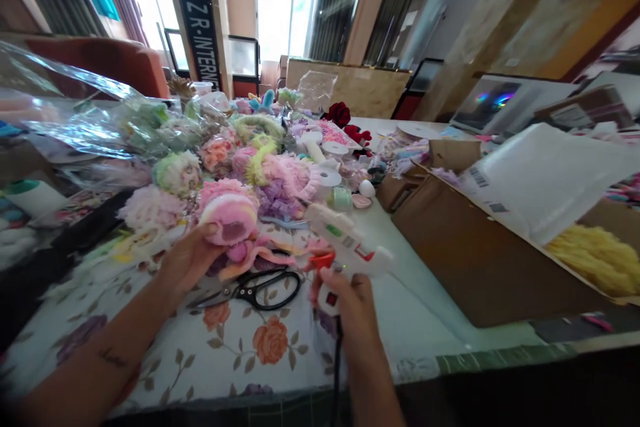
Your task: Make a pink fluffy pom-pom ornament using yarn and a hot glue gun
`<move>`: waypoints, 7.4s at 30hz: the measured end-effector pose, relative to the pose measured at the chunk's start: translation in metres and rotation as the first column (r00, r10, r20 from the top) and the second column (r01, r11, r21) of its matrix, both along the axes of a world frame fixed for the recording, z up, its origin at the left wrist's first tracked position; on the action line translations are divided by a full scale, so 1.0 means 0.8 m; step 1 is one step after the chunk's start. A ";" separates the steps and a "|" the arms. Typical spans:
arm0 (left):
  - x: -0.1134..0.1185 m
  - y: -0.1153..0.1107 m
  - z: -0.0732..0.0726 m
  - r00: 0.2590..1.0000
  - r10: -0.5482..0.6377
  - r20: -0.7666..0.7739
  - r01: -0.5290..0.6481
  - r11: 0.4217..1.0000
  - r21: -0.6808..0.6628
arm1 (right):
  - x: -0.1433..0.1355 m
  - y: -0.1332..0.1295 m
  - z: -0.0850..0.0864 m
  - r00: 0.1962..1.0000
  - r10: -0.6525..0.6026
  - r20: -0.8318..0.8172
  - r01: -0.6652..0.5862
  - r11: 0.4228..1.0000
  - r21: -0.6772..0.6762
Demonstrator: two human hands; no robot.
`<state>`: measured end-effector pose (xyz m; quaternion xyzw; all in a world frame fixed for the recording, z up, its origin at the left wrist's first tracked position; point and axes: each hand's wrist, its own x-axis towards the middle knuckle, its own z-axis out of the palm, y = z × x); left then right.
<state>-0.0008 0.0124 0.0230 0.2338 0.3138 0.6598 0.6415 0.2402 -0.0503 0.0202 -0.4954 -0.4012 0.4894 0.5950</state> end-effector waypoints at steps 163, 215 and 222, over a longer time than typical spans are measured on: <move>-0.003 -0.005 0.005 0.994 -0.100 -0.032 0.100 0.995 -0.007 | 0.127 0.038 0.006 0.748 -0.447 0.490 0.481 0.875 0.064; -0.005 -0.009 0.009 0.876 -0.031 -0.482 0.031 0.999 -0.009 | -0.068 0.098 -0.018 0.857 0.490 0.160 -0.511 0.847 0.148; -0.005 -0.009 0.008 0.891 -0.087 -0.446 0.109 0.994 0.024 | -0.068 0.099 -0.021 0.869 0.459 0.185 -0.484 0.865 0.132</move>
